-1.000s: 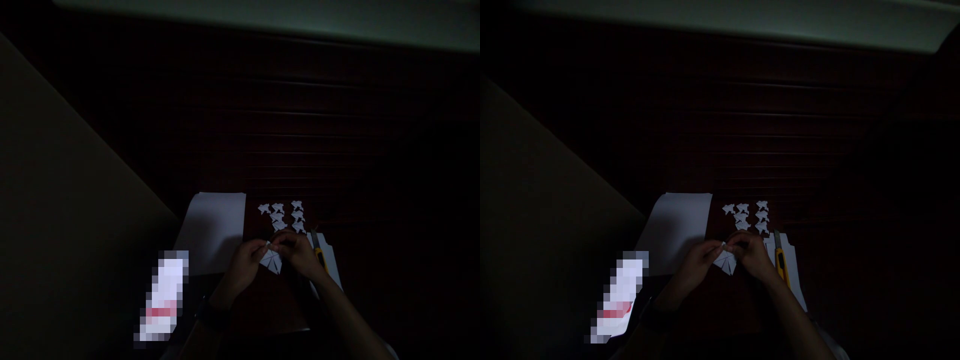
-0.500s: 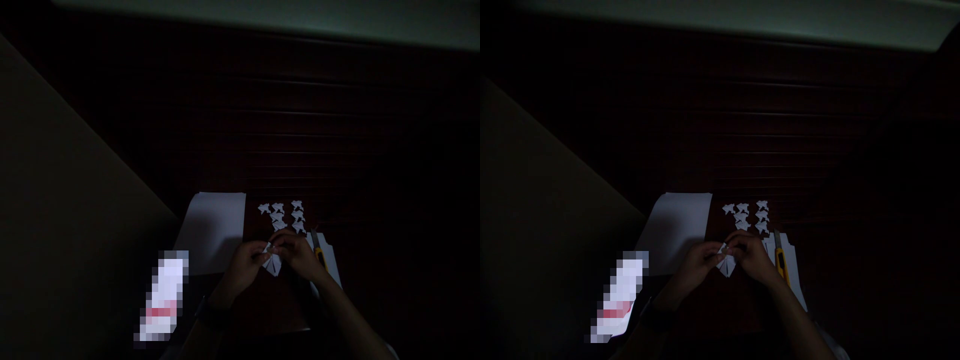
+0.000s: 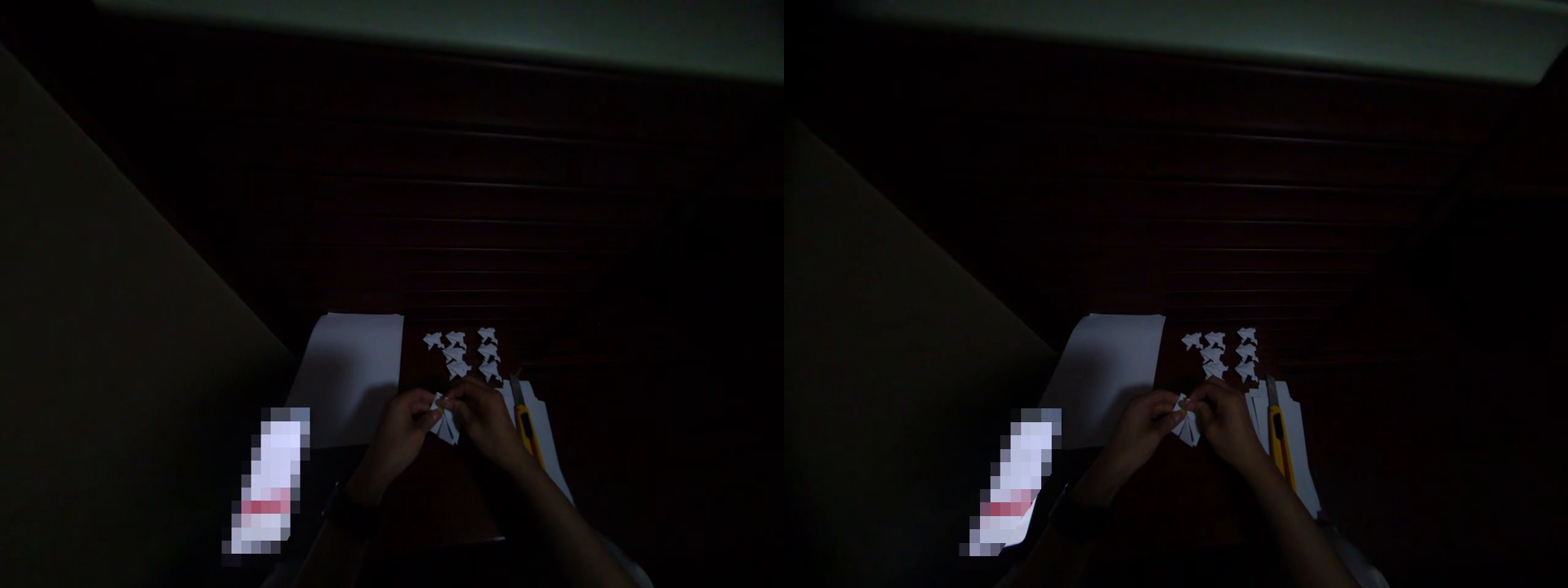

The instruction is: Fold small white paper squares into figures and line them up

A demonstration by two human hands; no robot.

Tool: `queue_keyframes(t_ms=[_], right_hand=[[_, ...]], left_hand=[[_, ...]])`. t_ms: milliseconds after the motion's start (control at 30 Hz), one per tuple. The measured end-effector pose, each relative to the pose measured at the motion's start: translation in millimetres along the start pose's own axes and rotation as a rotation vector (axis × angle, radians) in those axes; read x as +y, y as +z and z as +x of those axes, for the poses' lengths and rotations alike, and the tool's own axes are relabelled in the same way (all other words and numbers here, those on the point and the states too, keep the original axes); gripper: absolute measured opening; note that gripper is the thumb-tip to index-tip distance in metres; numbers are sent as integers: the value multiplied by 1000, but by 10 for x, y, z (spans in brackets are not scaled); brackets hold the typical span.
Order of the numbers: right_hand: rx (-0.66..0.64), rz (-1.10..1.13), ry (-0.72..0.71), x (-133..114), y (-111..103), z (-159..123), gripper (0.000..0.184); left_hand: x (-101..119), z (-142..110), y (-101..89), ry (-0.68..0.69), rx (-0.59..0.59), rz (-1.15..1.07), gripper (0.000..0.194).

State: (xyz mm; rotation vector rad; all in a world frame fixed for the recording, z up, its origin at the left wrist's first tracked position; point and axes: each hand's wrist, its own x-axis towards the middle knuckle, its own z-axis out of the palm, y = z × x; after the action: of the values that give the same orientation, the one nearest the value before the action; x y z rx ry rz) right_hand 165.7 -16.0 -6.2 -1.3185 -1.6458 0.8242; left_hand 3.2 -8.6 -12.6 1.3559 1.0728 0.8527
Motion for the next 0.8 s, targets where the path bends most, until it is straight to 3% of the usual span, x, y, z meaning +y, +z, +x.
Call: queue_keyframes(t_ms=[633, 800], right_hand=[[54, -153, -77, 4, 71, -48, 11], [60, -170, -85, -1, 80, -46, 10]], left_hand=[[51, 1, 1, -60, 22, -77, 12], [62, -4, -11, -66, -17, -114, 13]])
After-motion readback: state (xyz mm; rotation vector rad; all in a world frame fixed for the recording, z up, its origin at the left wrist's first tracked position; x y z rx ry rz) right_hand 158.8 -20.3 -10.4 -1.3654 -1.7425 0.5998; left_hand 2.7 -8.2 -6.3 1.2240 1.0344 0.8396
